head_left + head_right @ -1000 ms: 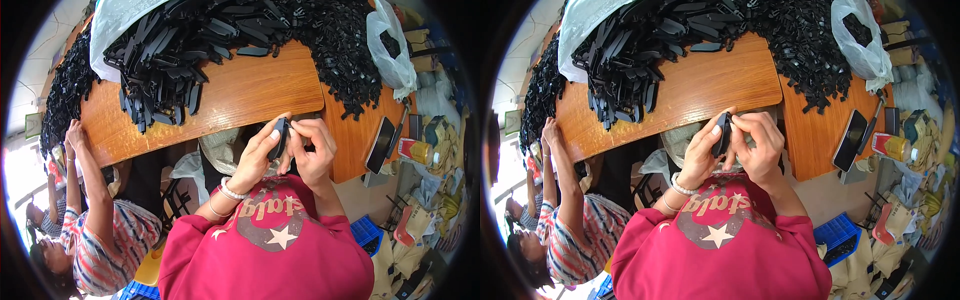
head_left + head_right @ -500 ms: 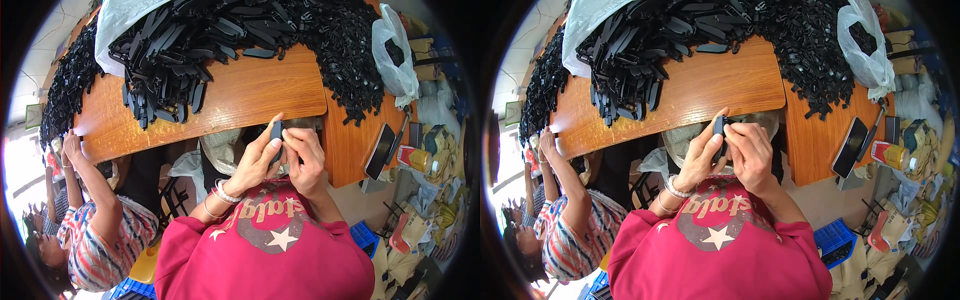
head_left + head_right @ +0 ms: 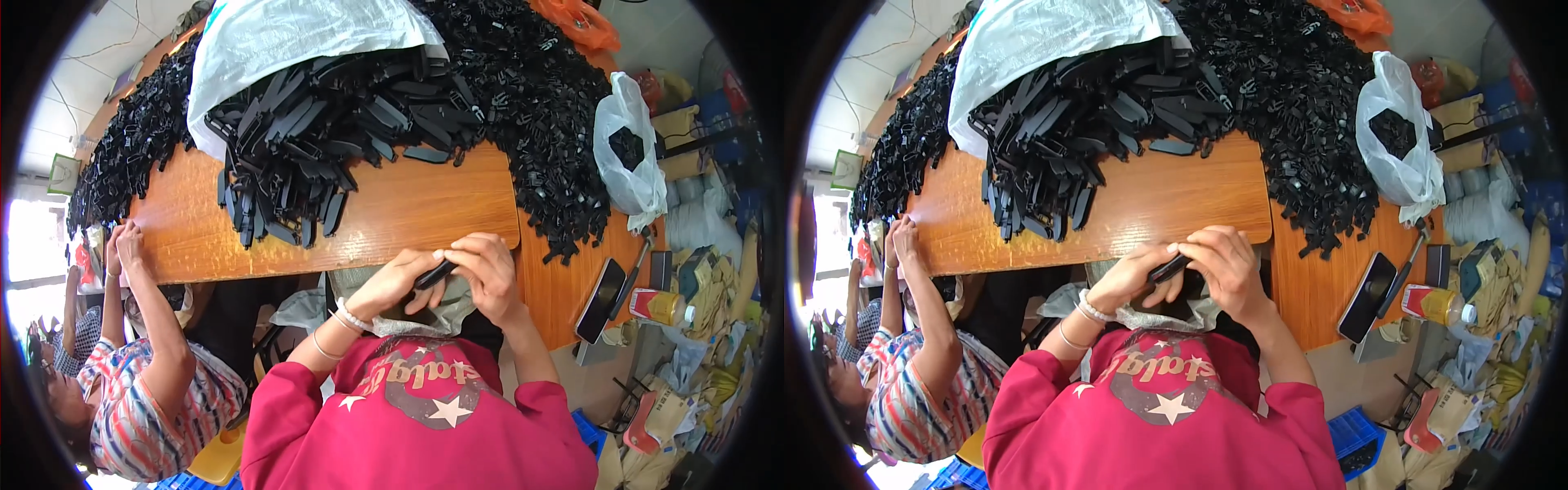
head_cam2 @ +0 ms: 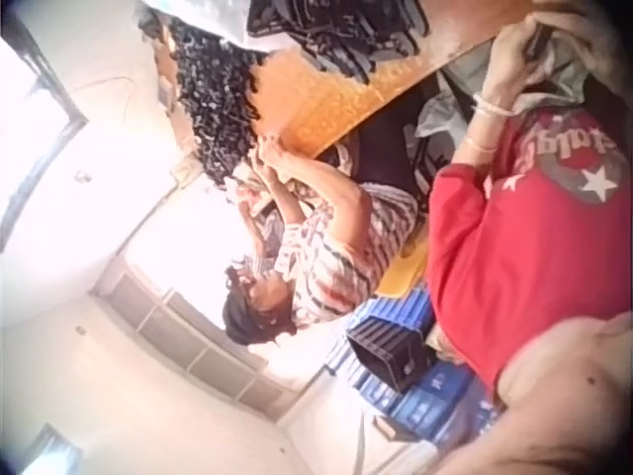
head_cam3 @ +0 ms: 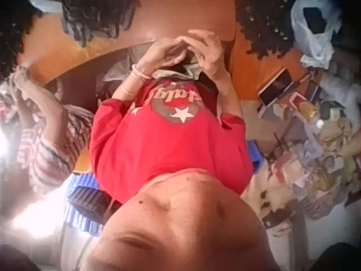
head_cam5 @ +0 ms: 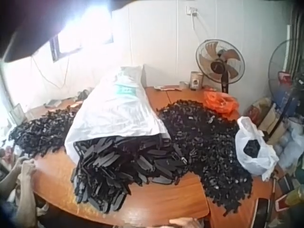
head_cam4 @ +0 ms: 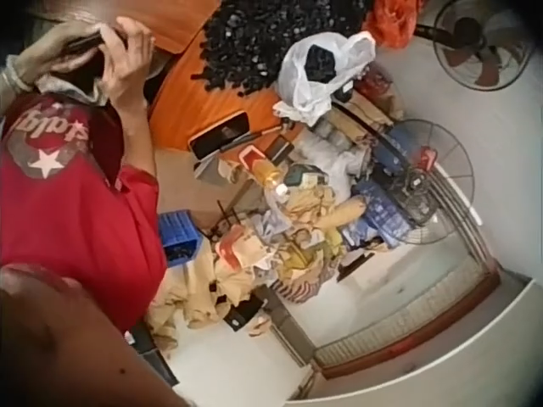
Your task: Assembling small black plastic components by hand and using a small hammer to secure parts together.
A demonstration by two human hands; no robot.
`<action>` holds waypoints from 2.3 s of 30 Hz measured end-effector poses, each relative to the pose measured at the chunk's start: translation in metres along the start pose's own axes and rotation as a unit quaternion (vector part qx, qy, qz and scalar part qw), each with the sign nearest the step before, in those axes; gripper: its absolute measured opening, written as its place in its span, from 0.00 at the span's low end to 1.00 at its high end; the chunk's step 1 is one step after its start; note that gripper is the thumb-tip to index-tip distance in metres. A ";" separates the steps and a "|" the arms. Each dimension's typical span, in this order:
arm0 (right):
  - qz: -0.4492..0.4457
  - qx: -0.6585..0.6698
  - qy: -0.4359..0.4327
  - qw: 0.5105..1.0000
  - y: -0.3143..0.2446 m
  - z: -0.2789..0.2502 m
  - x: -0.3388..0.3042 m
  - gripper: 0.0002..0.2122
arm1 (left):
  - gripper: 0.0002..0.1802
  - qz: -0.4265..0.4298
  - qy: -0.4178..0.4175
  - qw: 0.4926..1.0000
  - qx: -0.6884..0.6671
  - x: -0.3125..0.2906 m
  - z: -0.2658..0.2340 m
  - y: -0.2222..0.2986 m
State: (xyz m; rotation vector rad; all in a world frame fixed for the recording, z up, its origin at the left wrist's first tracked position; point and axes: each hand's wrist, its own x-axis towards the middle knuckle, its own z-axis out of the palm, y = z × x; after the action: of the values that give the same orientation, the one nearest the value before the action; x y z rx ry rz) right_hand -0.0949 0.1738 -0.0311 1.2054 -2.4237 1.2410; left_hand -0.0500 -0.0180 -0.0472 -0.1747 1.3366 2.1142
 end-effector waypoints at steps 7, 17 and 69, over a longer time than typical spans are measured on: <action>0.100 -0.095 0.004 0.990 0.054 0.028 0.021 0.10 | 0.16 0.371 0.301 0.563 0.674 0.090 -0.042 0.048; 0.118 -0.332 0.170 0.920 0.124 -0.007 0.058 0.07 | 0.15 0.340 0.311 0.564 0.685 0.079 -0.044 0.042; 0.126 -0.292 0.084 0.944 0.141 -0.025 0.043 0.06 | 0.16 0.224 0.432 0.821 0.300 0.031 -0.056 0.006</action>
State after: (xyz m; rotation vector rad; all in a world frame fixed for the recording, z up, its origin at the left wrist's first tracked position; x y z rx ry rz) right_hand -0.2303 0.2132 -0.0806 0.6122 -2.5882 0.5533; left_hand -0.0903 -0.0540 -0.0824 -0.6589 2.7488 1.8642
